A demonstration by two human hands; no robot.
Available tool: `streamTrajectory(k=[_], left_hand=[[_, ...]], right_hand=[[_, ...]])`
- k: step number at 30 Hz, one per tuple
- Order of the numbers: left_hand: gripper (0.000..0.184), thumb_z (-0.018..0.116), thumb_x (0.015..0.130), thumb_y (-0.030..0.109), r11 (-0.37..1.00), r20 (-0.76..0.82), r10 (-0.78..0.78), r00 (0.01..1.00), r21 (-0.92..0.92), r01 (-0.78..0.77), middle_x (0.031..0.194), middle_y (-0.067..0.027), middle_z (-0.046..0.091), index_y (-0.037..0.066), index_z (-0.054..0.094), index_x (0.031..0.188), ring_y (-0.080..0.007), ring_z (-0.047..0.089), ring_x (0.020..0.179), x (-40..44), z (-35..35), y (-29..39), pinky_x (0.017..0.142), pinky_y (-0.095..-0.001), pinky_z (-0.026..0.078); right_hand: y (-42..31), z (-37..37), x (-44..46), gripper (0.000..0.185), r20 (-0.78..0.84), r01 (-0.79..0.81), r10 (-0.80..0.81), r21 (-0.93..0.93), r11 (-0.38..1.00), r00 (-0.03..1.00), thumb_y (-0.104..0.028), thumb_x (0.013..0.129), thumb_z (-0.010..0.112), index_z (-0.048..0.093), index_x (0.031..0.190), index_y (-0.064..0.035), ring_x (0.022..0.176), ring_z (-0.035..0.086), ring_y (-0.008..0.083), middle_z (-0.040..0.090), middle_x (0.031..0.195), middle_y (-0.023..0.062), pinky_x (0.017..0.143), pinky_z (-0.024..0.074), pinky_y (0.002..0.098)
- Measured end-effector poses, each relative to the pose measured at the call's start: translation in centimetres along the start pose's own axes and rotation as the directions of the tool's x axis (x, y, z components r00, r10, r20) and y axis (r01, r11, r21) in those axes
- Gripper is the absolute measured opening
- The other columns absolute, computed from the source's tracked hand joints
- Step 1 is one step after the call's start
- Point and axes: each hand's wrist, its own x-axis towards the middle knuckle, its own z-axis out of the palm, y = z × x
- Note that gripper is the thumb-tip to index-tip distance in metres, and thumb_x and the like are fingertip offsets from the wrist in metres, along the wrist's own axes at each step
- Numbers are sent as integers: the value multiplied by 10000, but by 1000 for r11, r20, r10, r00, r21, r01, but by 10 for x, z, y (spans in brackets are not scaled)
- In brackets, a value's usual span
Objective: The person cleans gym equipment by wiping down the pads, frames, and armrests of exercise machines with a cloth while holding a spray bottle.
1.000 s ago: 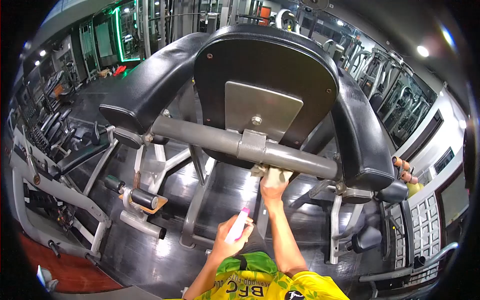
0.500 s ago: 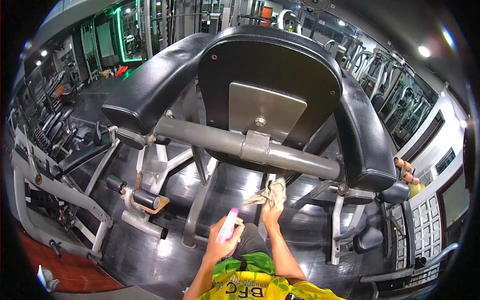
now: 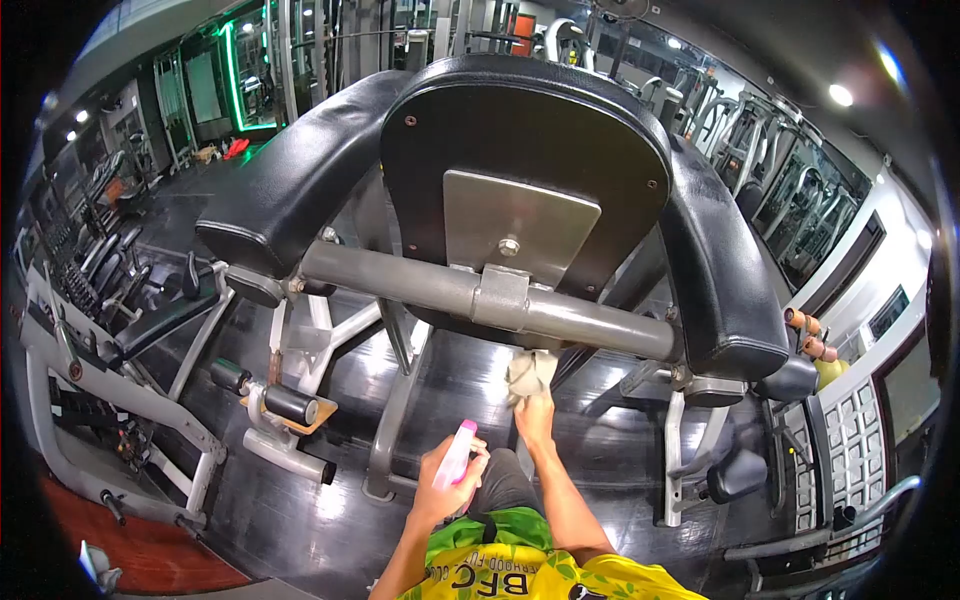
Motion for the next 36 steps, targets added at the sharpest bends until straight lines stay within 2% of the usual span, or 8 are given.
streamTrajectory(k=[2,7,13,22,25,29,31,36], left_hand=[[165,616,816,-30,1000,-18,10,1000,10,-10,785,-60,630,-8,577,975,-93,586,542,-3,-2,5,489,-225,459],[160,610,818,-41,1000,-38,19,999,-20,-20,784,-62,627,-8,575,971,-88,579,540,-3,-7,1,487,-226,458],[159,605,817,-49,999,-46,38,998,-28,-39,768,-56,625,-9,574,967,-89,580,544,-5,-8,3,488,-223,457],[167,599,814,-59,996,-36,79,996,53,-78,768,-69,621,-22,567,974,-98,583,545,-5,-9,5,493,-227,460],[170,600,812,-59,999,-34,49,998,-4,-50,773,-73,623,-23,567,975,-102,587,546,-7,-11,0,493,-229,460],[166,605,817,-43,1000,-37,29,999,-1,-29,781,-70,627,-21,568,977,-104,592,548,-5,-8,0,492,-229,459],[164,607,819,-37,999,-36,39,999,18,-38,784,-68,629,-20,569,978,-104,594,547,-6,-6,1,491,-230,458],[140,608,825,-23,999,-17,20,1000,26,-19,757,-56,626,-12,575,961,-100,590,538,-7,-1,5,489,-232,458]], right_hand=[[-5,0,-9,403,140,-202,187,100,974,972,68,671,564,602,1069,22,1066,525,430,604,1060,212,972,403,442],[-56,-32,22,464,-300,488,-430,152,859,851,41,651,551,632,1100,-42,1044,585,344,636,1058,163,948,423,422],[-89,-30,70,375,-253,518,-564,-229,824,786,3,693,600,639,1062,-48,1005,582,351,625,1046,141,889,449,443],[-45,-27,29,567,68,474,-473,-234,849,879,54,590,629,603,1144,-65,1122,524,365,560,1186,184,945,436,450],[-45,-32,31,527,25,510,-513,73,857,858,59,610,611,619,1120,-74,1098,548,343,599,1129,159,939,440,446],[-87,-53,61,478,-127,654,-645,43,755,753,35,634,604,632,1096,-84,1019,586,311,632,1050,122,928,441,446],[-118,-66,77,411,-172,648,-712,-313,695,681,-1,660,604,644,1059,-91,944,601,293,641,982,100,891,450,439],[-92,-33,67,390,-109,574,-610,-241,783,785,11,661,574,628,1046,-27,964,562,343,578,1068,133,890,442,447]])
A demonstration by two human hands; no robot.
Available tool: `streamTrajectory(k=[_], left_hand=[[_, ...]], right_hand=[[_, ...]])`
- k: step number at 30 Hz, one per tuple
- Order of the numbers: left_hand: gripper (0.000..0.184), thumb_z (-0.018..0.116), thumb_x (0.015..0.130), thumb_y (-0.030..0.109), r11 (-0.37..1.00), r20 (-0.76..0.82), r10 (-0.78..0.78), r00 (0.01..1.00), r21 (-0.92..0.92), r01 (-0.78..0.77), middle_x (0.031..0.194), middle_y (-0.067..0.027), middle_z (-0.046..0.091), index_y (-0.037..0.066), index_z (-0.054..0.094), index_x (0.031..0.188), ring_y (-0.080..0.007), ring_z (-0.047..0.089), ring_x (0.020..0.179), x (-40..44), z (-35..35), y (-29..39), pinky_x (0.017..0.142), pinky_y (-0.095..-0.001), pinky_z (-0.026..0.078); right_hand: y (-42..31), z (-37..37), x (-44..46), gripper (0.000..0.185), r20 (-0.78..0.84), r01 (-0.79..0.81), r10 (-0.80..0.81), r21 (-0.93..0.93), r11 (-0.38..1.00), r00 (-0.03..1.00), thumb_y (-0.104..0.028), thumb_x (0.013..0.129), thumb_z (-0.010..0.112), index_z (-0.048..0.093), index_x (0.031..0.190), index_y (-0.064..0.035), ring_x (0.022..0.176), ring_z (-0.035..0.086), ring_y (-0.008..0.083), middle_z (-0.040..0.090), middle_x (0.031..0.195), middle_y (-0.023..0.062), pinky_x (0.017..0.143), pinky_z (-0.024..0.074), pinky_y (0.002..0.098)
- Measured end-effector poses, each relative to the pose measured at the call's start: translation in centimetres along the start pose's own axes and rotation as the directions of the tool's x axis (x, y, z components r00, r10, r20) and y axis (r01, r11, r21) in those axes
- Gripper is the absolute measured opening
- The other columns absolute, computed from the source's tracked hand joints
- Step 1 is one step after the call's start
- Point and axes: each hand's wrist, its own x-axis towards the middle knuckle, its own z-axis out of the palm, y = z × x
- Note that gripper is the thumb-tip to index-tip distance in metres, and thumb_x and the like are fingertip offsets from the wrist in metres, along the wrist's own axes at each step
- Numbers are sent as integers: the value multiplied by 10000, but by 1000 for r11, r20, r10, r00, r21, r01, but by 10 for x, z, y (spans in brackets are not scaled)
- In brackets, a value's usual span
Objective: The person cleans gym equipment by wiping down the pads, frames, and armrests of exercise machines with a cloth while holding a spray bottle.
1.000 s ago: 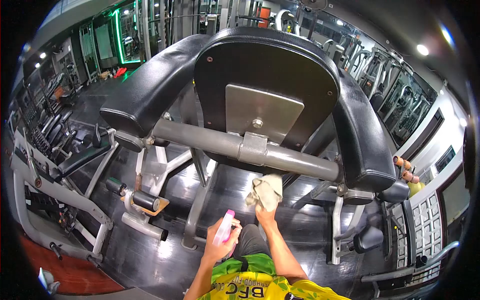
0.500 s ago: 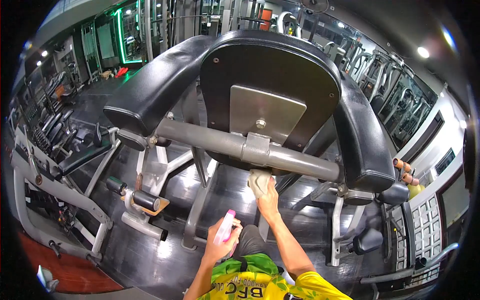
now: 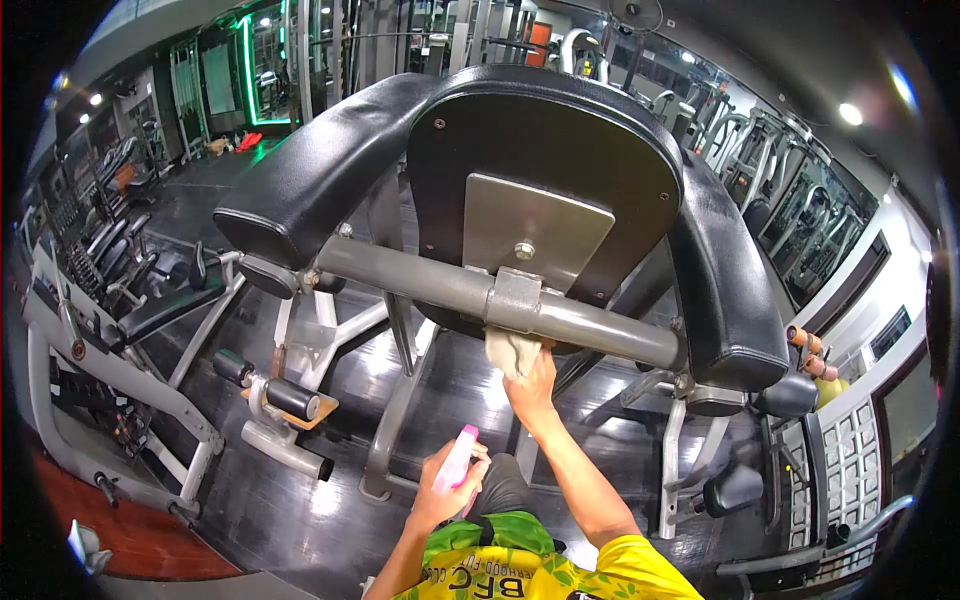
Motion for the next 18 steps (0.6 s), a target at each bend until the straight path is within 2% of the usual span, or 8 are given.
streamTrajectory(k=[3,5,7,12,15,16,17,18], left_hand=[[130,607,827,-22,999,10,3,1000,54,-4,748,-53,623,-10,576,952,-98,587,536,1,1,3,490,-229,456],[133,589,830,-40,999,30,-29,999,38,27,792,-71,621,-23,561,958,-88,581,568,-1,-1,7,528,-224,462],[136,571,833,-58,998,47,-61,997,22,60,836,-88,619,-35,546,964,-78,576,600,-3,-2,6,567,-220,468],[148,602,823,-32,998,-26,-35,999,-58,33,774,-52,627,-10,574,967,-86,583,547,-2,-1,1,492,-223,461],[164,603,821,-38,999,-29,-19,999,-47,18,785,-57,628,-16,569,979,-89,581,545,1,-1,-5,495,-223,462],[164,603,821,-38,999,-29,-21,999,-46,19,785,-57,628,-16,569,979,-89,581,545,2,-1,-5,495,-223,462],[170,603,819,-40,999,-27,-5,1000,-51,4,787,-60,627,-18,568,984,-90,580,546,1,-1,-5,496,-224,463],[177,604,818,-43,998,-23,10,1000,-56,-11,789,-62,626,-20,566,989,-90,578,546,1,-2,-5,498,-224,464]], right_hand=[[13,-2,-18,375,249,204,-175,-93,975,952,-2,662,575,609,1035,19,1057,534,351,574,1090,156,945,420,427],[20,11,-35,358,262,169,-142,-82,982,955,-19,676,564,597,1028,37,1145,495,353,564,1124,169,999,393,404],[27,12,-39,356,415,285,-289,73,956,863,-27,692,546,594,1039,31,1195,469,348,546,1174,182,1036,373,394],[3,-3,6,317,152,476,-494,139,868,856,-118,684,580,606,980,-8,1116,531,308,583,1079,165,966,433,407],[-18,-10,41,319,369,378,-381,82,922,848,-127,679,589,611,982,-29,990,570,254,596,988,122,838,473,375],[-30,-16,57,276,577,200,-181,32,979,796,-128,707,573,626,963,-37,936,569,215,590,975,84,846,450,333],[-34,-9,55,276,578,198,-181,35,980,795,-128,707,573,626,963,-37,936,569,215,590,975,84,846,450,333],[-36,0,52,235,389,257,-233,-9,966,891,-121,715,574,622,932,-46,931,567,207,592,969,80,856,443,323]])
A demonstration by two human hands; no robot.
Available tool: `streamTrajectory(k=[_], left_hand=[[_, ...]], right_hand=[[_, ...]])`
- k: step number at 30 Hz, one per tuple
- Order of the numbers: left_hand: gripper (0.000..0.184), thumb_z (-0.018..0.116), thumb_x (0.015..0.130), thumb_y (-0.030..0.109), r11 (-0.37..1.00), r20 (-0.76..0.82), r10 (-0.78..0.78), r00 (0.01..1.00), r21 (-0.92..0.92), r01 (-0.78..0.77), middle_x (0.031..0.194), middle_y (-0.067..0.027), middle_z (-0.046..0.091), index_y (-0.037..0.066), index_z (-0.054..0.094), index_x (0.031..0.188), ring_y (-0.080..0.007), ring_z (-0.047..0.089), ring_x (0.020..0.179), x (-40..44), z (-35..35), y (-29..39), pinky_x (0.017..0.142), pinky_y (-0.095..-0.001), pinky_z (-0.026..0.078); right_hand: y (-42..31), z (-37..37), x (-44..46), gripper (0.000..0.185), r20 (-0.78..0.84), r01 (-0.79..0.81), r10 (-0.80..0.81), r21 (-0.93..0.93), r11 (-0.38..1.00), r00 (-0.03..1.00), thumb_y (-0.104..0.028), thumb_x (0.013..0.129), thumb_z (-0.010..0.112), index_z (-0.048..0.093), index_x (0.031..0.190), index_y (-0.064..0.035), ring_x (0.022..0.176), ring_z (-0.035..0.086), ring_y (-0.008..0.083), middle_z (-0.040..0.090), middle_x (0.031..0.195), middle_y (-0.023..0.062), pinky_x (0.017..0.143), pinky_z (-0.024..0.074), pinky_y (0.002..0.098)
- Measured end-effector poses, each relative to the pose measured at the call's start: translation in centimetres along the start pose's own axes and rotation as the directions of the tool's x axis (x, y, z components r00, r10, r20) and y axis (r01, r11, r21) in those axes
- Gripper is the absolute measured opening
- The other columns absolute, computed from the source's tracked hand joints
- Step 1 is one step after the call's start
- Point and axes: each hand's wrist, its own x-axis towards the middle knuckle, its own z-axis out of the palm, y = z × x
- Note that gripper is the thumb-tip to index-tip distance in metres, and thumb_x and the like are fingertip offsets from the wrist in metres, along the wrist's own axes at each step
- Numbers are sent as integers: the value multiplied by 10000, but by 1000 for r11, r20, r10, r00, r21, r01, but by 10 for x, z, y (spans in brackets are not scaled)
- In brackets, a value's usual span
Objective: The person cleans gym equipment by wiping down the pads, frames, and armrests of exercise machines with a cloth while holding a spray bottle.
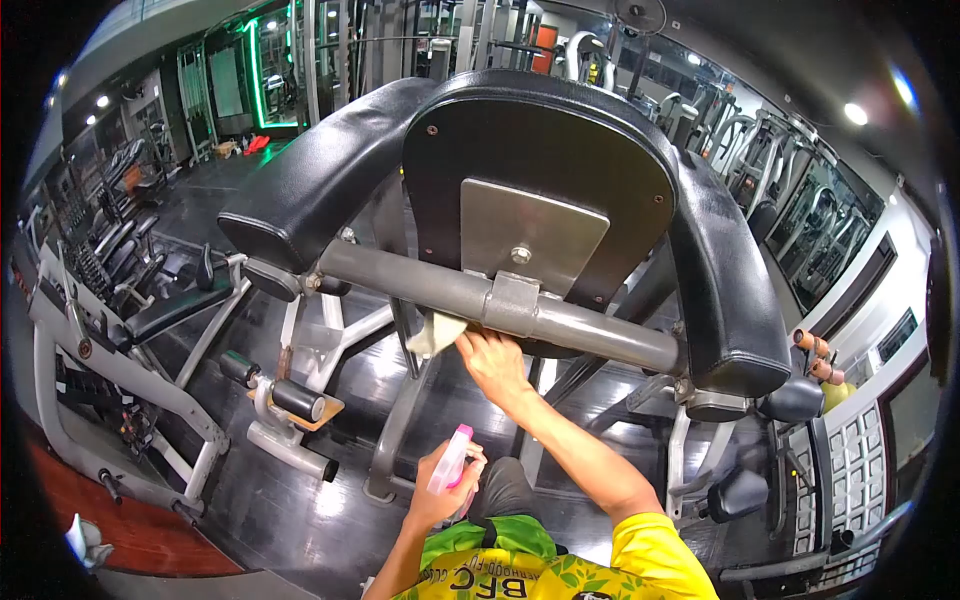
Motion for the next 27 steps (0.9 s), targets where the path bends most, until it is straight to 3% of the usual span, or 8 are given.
streamTrajectory(k=[1,2,6,9,14,18,22,27], left_hand=[[177,604,818,-43,1000,-1,-3,1000,2,3,789,-62,626,-20,566,989,-90,578,546,0,-1,0,498,-224,464],[181,605,817,-43,1000,2,-1,1000,-11,1,790,-63,624,-20,563,991,-90,577,548,-1,-2,0,499,-224,464],[181,599,821,-45,999,-5,39,999,34,-39,793,-61,618,-18,557,995,-88,576,560,-2,-7,6,500,-224,465],[174,590,825,-49,1000,0,-1,1000,-12,1,788,-58,612,-14,554,992,-83,572,562,-5,-14,5,500,-223,464],[171,582,830,-55,999,-15,5,1000,-32,-6,775,-56,607,-9,552,992,-78,564,557,-10,-21,5,496,-223,462],[173,581,832,-56,999,-17,18,1000,-50,-18,771,-55,605,-7,550,996,-80,562,556,-8,-21,-1,498,-224,462],[169,584,834,-51,999,-23,25,999,-42,-26,769,-55,605,-7,553,994,-82,561,554,-7,-18,-1,501,-227,463],[163,589,833,-46,998,-25,-11,1000,-56,10,764,-56,604,-9,557,989,-81,561,553,-9,-19,2,502,-227,463]], right_hand=[[-1,7,-1,194,-213,24,-39,-73,997,976,-113,722,575,619,902,-55,927,565,198,593,963,76,867,437,314],[-2,11,-4,192,-218,35,-56,-98,995,974,-121,703,585,613,880,-51,927,559,206,592,958,81,888,425,325],[3,37,-27,258,-49,-17,14,-69,997,999,-120,677,582,614,906,-5,1052,529,250,580,1042,118,923,410,366],[14,56,-52,268,-92,3,-13,-111,994,996,-118,682,580,611,914,13,1123,498,299,568,1082,152,956,394,391],[22,78,-79,307,-3,21,-21,71,997,1000,-108,728,541,598,1005,12,1272,394,345,535,1210,179,1068,329,426],[11,32,-42,328,-115,289,-282,42,957,952,-135,711,554,600,1004,5,1224,458,313,554,1184,168,1030,372,400],[-3,5,8,329,-146,203,-206,-37,979,968,-153,727,561,604,1024,-19,1098,530,244,585,1103,96,891,446,372],[-5,22,22,360,-176,145,-167,-134,980,970,-161,769,554,583,1104,-32,1079,536,215,583,1103,69,939,420,365]])
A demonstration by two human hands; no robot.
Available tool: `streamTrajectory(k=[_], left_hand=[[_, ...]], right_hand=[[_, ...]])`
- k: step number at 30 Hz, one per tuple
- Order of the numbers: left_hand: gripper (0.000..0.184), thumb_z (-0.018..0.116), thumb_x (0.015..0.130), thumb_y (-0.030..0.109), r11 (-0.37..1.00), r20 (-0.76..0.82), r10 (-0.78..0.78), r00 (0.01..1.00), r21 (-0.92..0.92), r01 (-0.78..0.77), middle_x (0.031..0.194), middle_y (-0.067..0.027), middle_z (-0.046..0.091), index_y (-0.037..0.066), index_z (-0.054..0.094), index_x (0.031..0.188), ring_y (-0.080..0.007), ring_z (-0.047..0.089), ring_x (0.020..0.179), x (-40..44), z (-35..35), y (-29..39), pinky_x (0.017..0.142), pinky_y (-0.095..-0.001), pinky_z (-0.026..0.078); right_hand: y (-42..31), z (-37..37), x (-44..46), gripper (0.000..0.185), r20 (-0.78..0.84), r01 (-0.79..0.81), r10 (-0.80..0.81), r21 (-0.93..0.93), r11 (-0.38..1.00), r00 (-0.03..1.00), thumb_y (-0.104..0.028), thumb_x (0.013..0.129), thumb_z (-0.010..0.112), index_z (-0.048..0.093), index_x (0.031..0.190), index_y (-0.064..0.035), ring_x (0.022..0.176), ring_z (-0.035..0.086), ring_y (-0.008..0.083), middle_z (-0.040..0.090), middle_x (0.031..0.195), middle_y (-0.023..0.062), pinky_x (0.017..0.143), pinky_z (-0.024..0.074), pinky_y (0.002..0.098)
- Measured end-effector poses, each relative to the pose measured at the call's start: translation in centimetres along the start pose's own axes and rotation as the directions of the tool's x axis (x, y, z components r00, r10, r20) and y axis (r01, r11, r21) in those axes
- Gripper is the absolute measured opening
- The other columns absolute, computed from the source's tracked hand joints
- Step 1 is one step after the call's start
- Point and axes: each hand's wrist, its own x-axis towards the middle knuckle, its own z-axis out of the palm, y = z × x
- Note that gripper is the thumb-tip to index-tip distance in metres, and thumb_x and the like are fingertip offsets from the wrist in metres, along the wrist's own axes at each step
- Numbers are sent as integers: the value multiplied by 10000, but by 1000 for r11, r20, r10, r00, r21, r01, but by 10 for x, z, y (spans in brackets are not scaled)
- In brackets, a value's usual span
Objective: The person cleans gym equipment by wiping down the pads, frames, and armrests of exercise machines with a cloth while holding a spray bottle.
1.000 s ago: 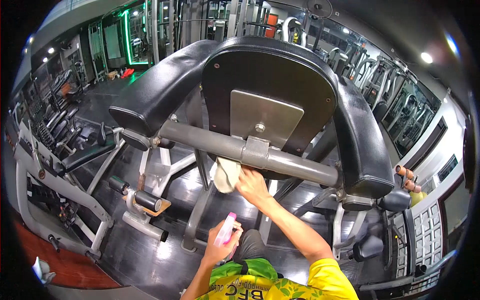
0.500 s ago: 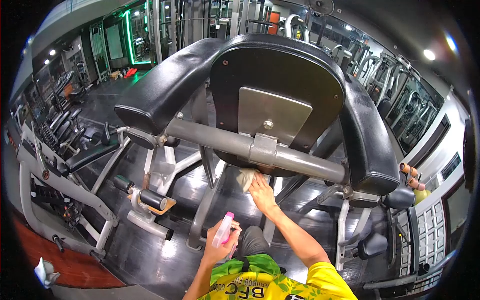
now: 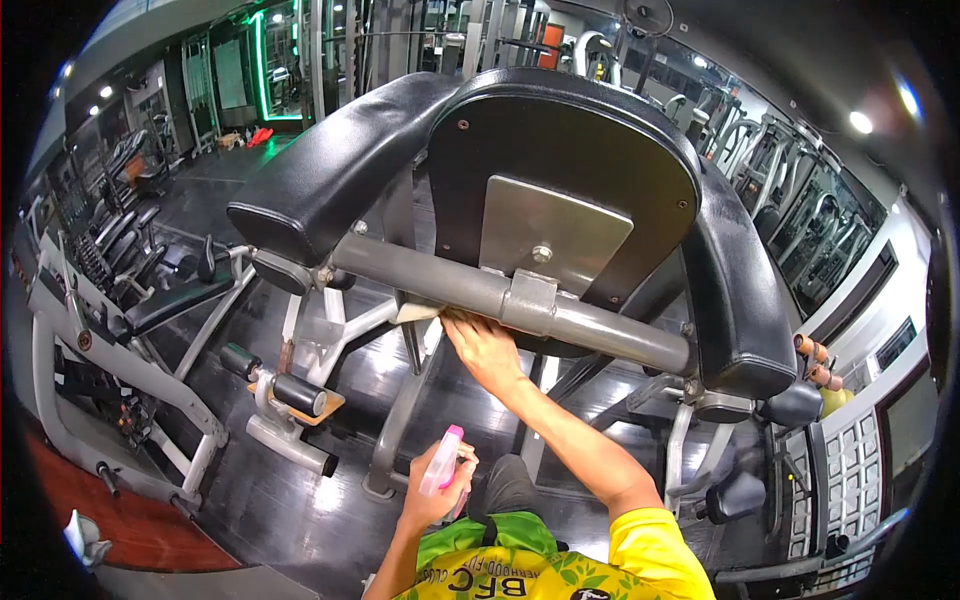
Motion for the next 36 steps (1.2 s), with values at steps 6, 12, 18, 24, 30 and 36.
streamTrajectory(k=[6,12,18,24,30,36], left_hand=[[157,589,834,-44,998,-5,42,999,48,-42,759,-52,598,-9,559,984,-81,561,554,-3,-7,4,506,-223,462],[161,592,834,-40,998,-27,58,998,9,-58,761,-53,603,-12,559,988,-82,565,553,-6,-12,1,504,-223,462],[163,595,838,-31,997,-9,38,999,64,-37,777,-56,613,-7,559,996,-81,565,554,-9,-9,7,501,-225,463],[167,599,834,-33,997,-11,36,999,67,-35,805,-54,618,-4,561,995,-81,565,558,-13,-9,9,508,-225,463],[159,592,837,-36,996,2,41,999,80,-41,804,-55,616,-8,562,990,-77,561,562,-17,-13,7,508,-221,461],[157,590,839,-35,999,-2,24,1000,45,-24,794,-53,616,-7,563,991,-73,558,561,-15,-7,6,508,-218,459]], right_hand=[[-14,46,-44,353,224,-55,44,46,997,974,-154,752,552,584,1076,-18,1201,463,288,554,1188,136,1053,330,397],[-27,24,-33,331,142,-26,0,182,983,990,-139,745,552,592,1042,4,1197,466,311,557,1183,158,1029,365,392],[-23,-10,53,391,290,-153,66,292,944,955,-141,762,560,566,1134,-20,1026,581,218,591,1142,90,898,467,333],[-26,36,20,423,161,66,-51,-89,994,986,-165,772,538,571,1161,-3,1075,553,218,589,1154,96,962,426,313],[0,60,-63,426,214,172,-127,-207,963,969,-182,772,528,585,1149,9,1196,469,258,559,1212,125,1058,324,354],[24,27,-90,411,266,180,-124,-199,963,956,-213,807,503,594,1130,24,1187,474,262,559,1203,130,1035,337,355]])
